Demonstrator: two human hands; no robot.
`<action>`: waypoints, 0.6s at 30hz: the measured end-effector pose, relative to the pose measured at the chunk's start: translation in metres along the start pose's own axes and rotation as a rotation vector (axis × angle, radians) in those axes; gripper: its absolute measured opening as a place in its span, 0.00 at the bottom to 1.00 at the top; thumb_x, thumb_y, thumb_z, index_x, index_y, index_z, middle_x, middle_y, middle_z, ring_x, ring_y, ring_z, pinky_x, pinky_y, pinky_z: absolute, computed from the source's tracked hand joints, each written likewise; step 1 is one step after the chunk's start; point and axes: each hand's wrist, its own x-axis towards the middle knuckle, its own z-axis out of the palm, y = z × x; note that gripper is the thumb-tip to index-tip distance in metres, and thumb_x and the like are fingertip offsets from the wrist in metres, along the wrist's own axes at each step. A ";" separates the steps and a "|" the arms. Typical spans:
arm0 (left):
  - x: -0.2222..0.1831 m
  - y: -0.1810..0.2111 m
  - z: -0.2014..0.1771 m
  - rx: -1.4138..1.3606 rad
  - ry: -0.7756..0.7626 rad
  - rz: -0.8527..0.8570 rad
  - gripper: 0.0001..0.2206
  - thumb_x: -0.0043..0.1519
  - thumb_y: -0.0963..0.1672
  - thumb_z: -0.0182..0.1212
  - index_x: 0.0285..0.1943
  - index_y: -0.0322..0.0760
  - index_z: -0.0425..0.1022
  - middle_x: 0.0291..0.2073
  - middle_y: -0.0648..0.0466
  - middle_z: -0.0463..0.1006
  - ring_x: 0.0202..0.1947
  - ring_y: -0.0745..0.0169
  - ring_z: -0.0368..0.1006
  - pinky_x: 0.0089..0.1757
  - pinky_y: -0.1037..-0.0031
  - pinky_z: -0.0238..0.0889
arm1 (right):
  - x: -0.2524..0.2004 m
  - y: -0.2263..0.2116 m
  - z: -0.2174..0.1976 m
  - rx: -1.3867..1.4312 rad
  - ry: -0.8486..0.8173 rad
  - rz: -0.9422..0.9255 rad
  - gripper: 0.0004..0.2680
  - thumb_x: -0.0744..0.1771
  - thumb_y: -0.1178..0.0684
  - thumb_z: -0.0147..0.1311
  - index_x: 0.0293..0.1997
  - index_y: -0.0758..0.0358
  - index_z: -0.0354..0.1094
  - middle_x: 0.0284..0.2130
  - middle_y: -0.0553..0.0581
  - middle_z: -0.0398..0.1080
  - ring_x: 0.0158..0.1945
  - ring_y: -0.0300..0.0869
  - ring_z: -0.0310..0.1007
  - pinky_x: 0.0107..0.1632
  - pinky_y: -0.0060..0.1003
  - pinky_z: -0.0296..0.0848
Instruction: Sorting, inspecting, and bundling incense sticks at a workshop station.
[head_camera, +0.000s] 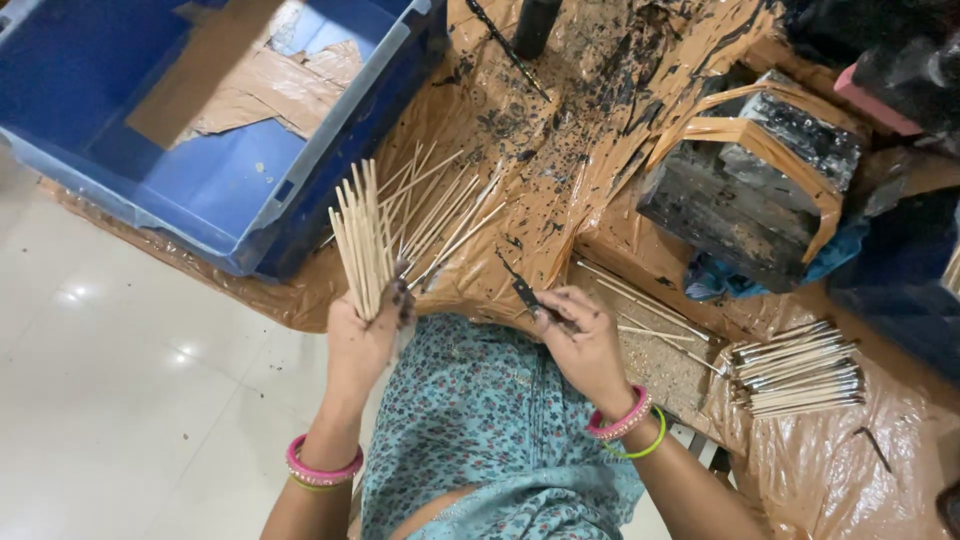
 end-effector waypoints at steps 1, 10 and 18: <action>-0.010 -0.007 0.004 -0.251 -0.084 -0.116 0.07 0.64 0.38 0.53 0.46 0.31 0.77 0.29 0.55 0.81 0.28 0.69 0.75 0.31 0.73 0.70 | 0.000 0.003 0.001 0.136 -0.008 0.086 0.08 0.66 0.61 0.58 0.48 0.68 0.75 0.39 0.57 0.75 0.40 0.39 0.75 0.43 0.33 0.74; -0.059 -0.013 0.033 -0.305 -0.345 -0.284 0.04 0.64 0.39 0.58 0.44 0.32 0.77 0.21 0.59 0.74 0.19 0.74 0.66 0.23 0.77 0.61 | 0.006 0.041 0.031 0.612 -0.139 0.027 0.07 0.69 0.64 0.55 0.53 0.70 0.73 0.50 0.57 0.76 0.52 0.36 0.75 0.56 0.32 0.74; -0.078 -0.052 0.026 -0.184 -0.297 -0.314 0.05 0.60 0.40 0.64 0.39 0.30 0.82 0.21 0.60 0.77 0.23 0.75 0.68 0.26 0.76 0.63 | 0.016 0.030 0.016 0.460 0.023 0.116 0.08 0.69 0.62 0.55 0.53 0.69 0.74 0.50 0.57 0.73 0.48 0.34 0.74 0.50 0.29 0.74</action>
